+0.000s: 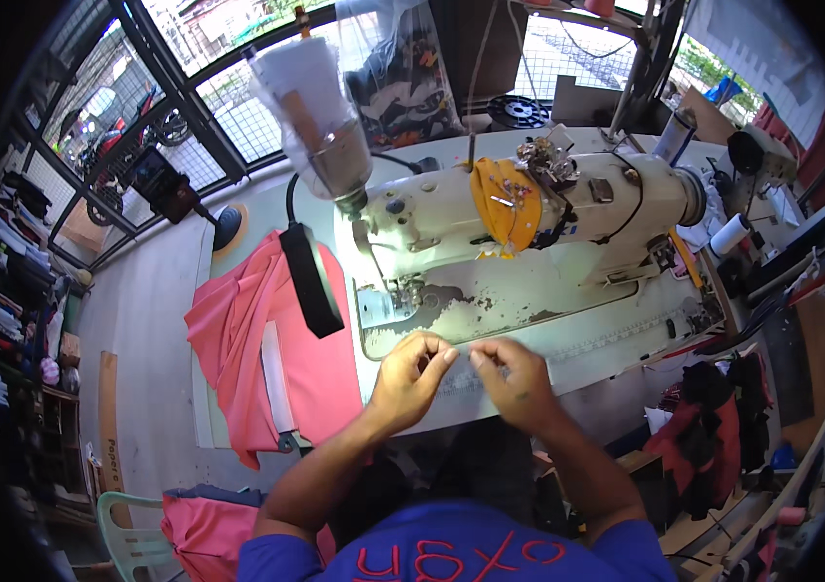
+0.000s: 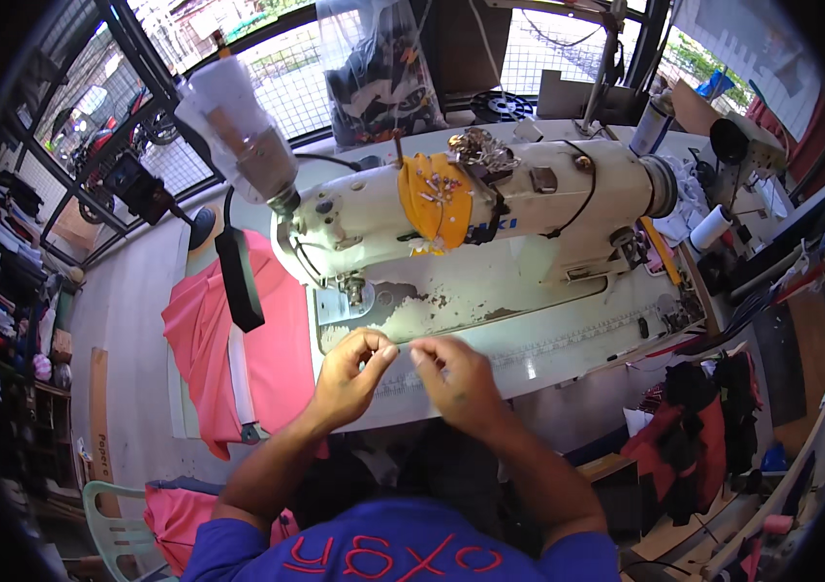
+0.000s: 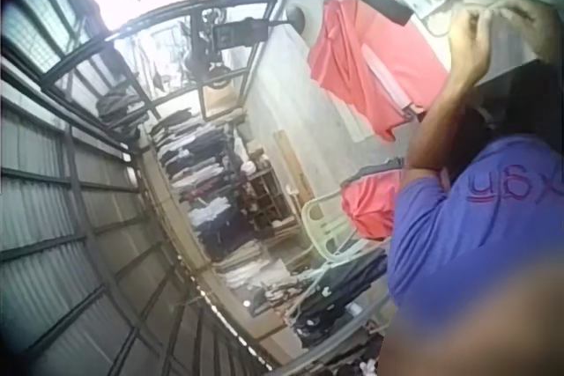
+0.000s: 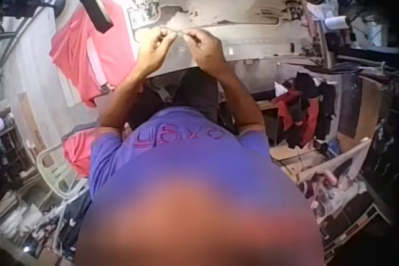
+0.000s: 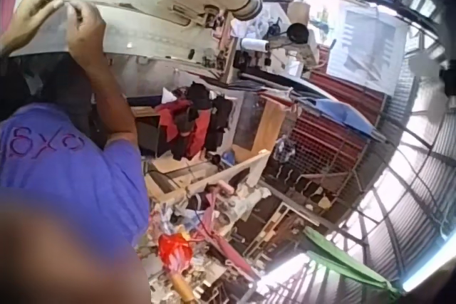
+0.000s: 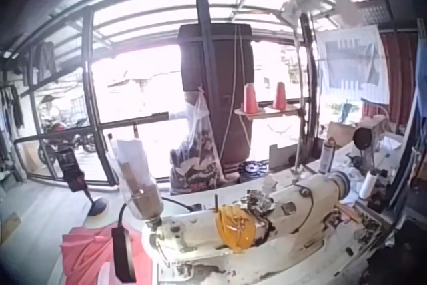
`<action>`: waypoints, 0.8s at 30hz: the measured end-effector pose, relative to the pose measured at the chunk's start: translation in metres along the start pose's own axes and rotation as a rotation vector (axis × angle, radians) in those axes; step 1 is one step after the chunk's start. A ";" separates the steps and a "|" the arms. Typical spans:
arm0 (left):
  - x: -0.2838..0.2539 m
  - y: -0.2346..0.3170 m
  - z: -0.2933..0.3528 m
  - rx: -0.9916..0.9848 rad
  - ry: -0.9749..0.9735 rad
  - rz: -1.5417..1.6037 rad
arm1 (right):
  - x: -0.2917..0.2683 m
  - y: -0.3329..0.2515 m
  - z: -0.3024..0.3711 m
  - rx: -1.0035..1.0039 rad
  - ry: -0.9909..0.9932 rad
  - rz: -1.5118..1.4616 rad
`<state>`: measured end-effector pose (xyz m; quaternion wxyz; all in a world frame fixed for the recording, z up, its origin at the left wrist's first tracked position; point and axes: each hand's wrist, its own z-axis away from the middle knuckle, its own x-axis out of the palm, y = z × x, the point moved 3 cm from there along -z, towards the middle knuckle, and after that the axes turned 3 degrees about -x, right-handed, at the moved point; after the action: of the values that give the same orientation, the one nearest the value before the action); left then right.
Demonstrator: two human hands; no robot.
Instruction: The person is using a screwdriver to adjust and repair an industrial sewing machine, testing it with a piece of pink fabric.
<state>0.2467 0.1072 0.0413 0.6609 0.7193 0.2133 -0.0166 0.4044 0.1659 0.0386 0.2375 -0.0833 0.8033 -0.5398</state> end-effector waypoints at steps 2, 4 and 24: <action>0.006 -0.004 0.023 -0.076 0.012 0.158 | 0.012 -0.010 0.018 0.007 -0.009 -0.034; 0.005 -0.008 0.041 -0.161 0.034 0.320 | 0.021 -0.013 0.034 0.025 -0.029 -0.071; 0.017 -0.026 0.106 -0.384 -0.032 0.498 | 0.056 0.015 0.095 0.100 0.117 -0.257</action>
<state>0.2812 0.0113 -0.0020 0.7717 0.6111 0.0196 0.1751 0.4024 0.0722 -0.0205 0.1233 -0.1421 0.7705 -0.6091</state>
